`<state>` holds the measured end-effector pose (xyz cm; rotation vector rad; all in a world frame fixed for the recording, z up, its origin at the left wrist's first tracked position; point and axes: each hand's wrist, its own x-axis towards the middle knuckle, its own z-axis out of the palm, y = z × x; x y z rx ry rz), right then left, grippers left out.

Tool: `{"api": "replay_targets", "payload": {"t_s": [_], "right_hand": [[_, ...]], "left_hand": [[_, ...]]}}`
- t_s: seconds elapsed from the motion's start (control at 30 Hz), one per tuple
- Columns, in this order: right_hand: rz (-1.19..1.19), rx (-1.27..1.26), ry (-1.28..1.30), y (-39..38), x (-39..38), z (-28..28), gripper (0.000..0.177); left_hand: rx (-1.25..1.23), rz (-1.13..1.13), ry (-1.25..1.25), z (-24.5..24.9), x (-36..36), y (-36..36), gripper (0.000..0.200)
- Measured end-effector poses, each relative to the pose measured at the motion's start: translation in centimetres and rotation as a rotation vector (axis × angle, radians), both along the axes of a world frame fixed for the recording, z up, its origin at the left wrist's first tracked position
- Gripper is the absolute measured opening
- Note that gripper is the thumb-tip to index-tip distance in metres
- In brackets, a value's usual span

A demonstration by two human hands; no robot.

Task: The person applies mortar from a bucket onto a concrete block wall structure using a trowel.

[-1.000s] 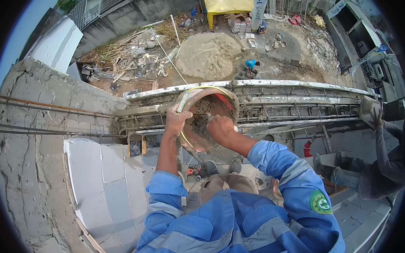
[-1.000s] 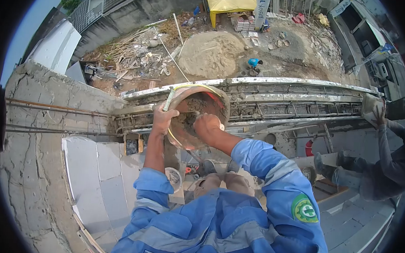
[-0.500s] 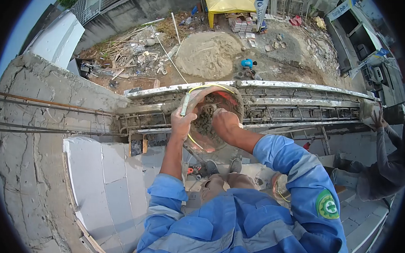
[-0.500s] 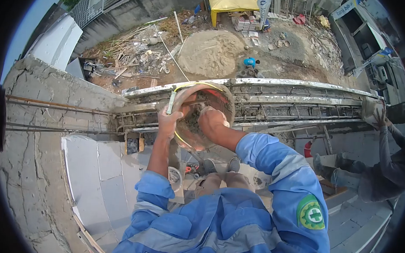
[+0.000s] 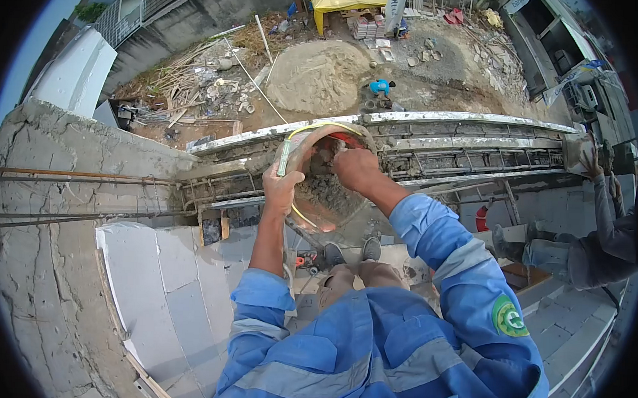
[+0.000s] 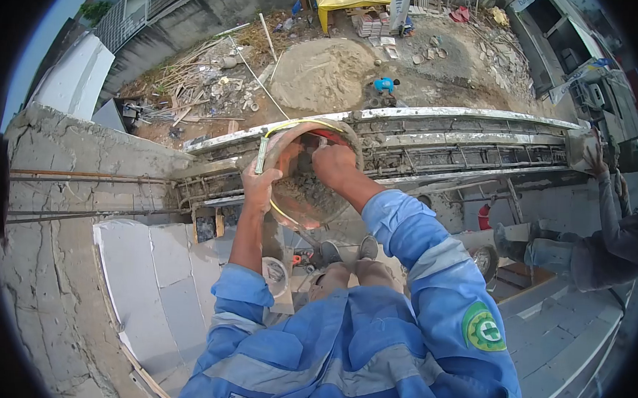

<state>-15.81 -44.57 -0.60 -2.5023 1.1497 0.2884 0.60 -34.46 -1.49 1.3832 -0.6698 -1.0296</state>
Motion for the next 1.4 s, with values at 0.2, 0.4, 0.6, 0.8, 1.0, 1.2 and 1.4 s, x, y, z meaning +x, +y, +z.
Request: {"api": "replay_targets", "payload": {"t_s": [0.2,0.4,0.6,0.8,1.0,1.2,1.4], "right_hand": [[0.302,-0.103,0.072,8.6,3.4,-2.3,0.021],[0.392,0.028,0.108,5.3,0.1,-1.2,0.026],[-0.137,-0.063,-0.055,1.6,-0.9,-6.5,0.03],[0.108,0.167,0.071,5.6,-3.8,-7.0,0.031],[0.114,0.223,-0.147,2.1,-7.2,-13.0,0.023],[-0.592,1.22,-0.401,4.0,-6.4,-9.2,0.022],[-0.481,1.547,-0.577,5.6,-5.5,-11.7,0.025]], "left_hand": [[0.022,0.009,0.105,0.3,1.0,0.0,0.045],[0.009,0.055,0.019,0.0,-0.5,0.0,0.043],[0.009,0.006,0.049,-0.8,-0.3,-0.1,0.046],[-0.022,0.011,-0.033,-0.9,-1.3,0.0,0.044],[0.006,-0.019,-0.03,-0.8,-1.8,1.3,0.041],[-0.024,-0.081,0.111,-0.2,-0.7,1.8,0.046],[-0.056,-0.044,0.049,-0.9,-0.9,0.9,0.045]]}}
